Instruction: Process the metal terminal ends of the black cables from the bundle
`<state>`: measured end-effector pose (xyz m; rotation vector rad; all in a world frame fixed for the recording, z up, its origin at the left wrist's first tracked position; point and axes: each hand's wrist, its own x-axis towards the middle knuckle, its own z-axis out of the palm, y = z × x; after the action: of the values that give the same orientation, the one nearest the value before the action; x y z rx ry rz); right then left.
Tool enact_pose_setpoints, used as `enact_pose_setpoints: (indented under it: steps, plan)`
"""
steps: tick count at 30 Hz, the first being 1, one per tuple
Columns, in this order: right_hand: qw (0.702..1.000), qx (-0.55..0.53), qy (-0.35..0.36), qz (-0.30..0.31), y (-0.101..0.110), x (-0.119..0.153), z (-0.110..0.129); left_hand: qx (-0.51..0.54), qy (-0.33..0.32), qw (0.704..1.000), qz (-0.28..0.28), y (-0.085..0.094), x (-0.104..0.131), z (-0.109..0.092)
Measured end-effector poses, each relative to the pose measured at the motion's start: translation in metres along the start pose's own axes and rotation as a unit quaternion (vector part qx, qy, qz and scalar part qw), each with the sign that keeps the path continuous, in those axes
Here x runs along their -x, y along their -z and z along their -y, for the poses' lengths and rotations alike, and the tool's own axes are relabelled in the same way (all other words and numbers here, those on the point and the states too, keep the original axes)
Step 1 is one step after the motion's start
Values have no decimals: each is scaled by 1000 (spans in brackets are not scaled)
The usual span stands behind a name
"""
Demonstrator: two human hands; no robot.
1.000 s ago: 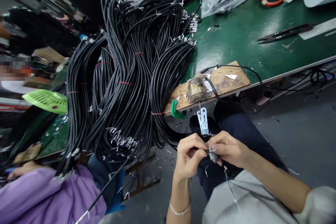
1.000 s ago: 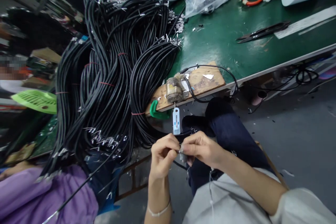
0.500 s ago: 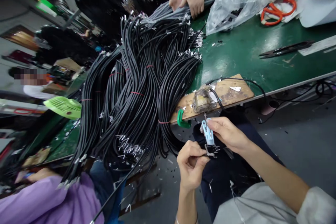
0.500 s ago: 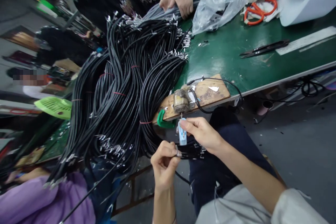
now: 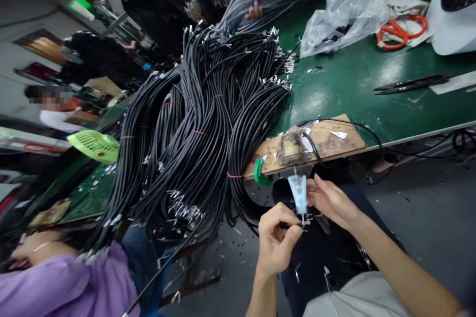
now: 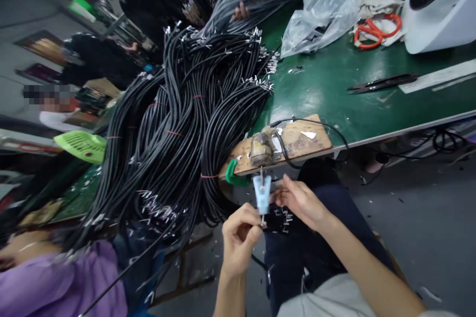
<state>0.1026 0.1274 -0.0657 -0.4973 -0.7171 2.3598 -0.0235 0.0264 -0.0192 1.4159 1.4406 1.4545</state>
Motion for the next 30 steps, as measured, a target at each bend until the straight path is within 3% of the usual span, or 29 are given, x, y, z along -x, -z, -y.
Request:
enact_pose_setpoints:
  steps: [4,7,10,14,17,23,30]
  plan:
    - [989,145,18,-35,21,14,-1,-14,5,999,43,1,3,0]
    - [957,289,5,-19,35,22,-11,-57,25,998,24,4,9,4]
    - [917,398,-10,-6,52,28,-34,-100,79,988,-88,7,20,14]
    - [849,523,-19,64,72,35,-67,-89,176,942,-272,7,46,37]
    - [808,579,-26,105,82,36,-82,-75,217,914,-334,-4,69,54]
    - [772,621,-17,135,83,34,-85,-34,277,899,-336,-27,109,76]
    - [760,637,-102,76,86,39,-79,-22,316,887,-335,-22,135,91]
